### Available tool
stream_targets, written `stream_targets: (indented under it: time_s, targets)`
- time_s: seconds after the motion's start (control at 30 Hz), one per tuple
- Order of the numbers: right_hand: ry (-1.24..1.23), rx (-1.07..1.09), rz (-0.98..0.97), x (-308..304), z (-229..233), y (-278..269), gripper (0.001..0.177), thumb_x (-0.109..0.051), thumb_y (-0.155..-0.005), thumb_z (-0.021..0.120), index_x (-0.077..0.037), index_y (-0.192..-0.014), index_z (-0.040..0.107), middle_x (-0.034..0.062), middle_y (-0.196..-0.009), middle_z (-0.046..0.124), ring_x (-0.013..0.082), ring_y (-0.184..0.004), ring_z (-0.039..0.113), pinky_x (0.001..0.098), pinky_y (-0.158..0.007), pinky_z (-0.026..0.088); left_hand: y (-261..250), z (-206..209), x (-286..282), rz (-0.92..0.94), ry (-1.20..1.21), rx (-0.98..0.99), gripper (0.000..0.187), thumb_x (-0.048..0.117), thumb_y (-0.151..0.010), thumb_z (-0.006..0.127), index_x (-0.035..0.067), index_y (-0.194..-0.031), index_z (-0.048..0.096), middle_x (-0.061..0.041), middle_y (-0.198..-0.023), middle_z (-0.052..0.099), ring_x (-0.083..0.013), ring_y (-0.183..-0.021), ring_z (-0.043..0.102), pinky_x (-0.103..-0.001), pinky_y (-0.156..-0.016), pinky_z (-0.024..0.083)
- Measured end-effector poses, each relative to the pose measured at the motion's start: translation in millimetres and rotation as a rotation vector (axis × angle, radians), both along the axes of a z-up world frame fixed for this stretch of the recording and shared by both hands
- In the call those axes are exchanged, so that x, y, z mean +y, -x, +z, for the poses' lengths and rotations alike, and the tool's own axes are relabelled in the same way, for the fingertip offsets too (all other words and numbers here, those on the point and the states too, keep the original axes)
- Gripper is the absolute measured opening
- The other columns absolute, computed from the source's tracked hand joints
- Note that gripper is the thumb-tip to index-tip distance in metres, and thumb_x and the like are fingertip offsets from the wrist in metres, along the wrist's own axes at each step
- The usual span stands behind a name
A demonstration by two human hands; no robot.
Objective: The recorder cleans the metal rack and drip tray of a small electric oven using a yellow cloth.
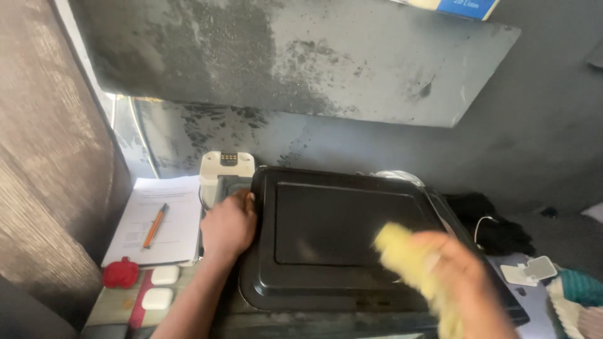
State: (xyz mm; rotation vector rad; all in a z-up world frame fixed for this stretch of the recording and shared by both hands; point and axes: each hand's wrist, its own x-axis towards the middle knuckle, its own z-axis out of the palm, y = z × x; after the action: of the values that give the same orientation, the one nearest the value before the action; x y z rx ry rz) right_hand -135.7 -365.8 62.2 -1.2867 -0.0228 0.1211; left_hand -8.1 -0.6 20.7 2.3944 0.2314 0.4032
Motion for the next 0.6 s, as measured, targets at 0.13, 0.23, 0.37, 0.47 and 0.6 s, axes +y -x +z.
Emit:
stream_targets:
  time_s: [0.13, 0.23, 0.37, 0.47, 0.6]
  targets:
    - [0.112, 0.096, -0.366, -9, 35, -31, 0.053, -0.025, -0.084, 0.065, -0.007, -0.134, 0.063, 0.0102, -0.111, 0.072, 0.0209, -0.092, 0.068, 0.0308, -0.064, 0.052, 1, -1, -3, -0.012, -0.033, 0.040, 0.036, 0.044, -0.101, 0.045, 0.025, -0.119, 0.070, -0.022, -0.097, 0.074, -0.0471, -0.095, 0.069, -0.058, -0.086, 0.053]
    - [0.170, 0.014, -0.379, -14, 30, -50, 0.058, -0.017, -0.075, 0.071, -0.013, -0.132, 0.064, 0.0067, -0.106, 0.070, 0.0186, -0.087, 0.066, 0.0311, -0.058, 0.048, -4, -6, 1, -0.006, -0.038, 0.031, 0.036, 0.044, -0.100, 0.046, 0.027, -0.121, 0.070, -0.023, -0.098, 0.074, -0.0474, -0.096, 0.069, -0.058, -0.086, 0.053]
    - [0.199, 0.035, -0.371, 13, 46, -54, 0.052, -0.023, -0.075, 0.071, -0.005, -0.123, 0.067, 0.0094, -0.104, 0.071, 0.0216, -0.091, 0.069, 0.0348, -0.075, 0.057, -4, -9, 1, -0.011, -0.055, 0.054, 0.036, 0.046, -0.101, 0.046, 0.027, -0.118, 0.071, -0.021, -0.100, 0.075, -0.0461, -0.098, 0.069, -0.057, -0.088, 0.054]
    - [0.279, 0.139, -0.302, 22, 47, -64, 0.044, -0.028, -0.083, 0.070, -0.002, -0.118, 0.062, 0.0145, -0.100, 0.070, 0.0282, -0.088, 0.071, 0.0419, -0.076, 0.057, -6, -8, 0, 0.011, -0.072, 0.074, 0.037, 0.047, -0.103, 0.045, 0.028, -0.120, 0.071, -0.021, -0.102, 0.075, -0.0467, -0.100, 0.069, -0.057, -0.089, 0.054]
    - [1.432, -0.442, -0.450, -12, 1, -83, 0.042, -0.031, -0.088, 0.076, -0.008, -0.120, 0.064, 0.0135, -0.111, 0.068, 0.0286, -0.100, 0.064, 0.0425, -0.084, 0.051, -6, -13, 1, 0.019, -0.025, 0.046, 0.038, 0.047, -0.099, 0.048, 0.030, -0.122, 0.072, -0.020, -0.103, 0.075, -0.0459, -0.100, 0.069, -0.056, -0.090, 0.054]
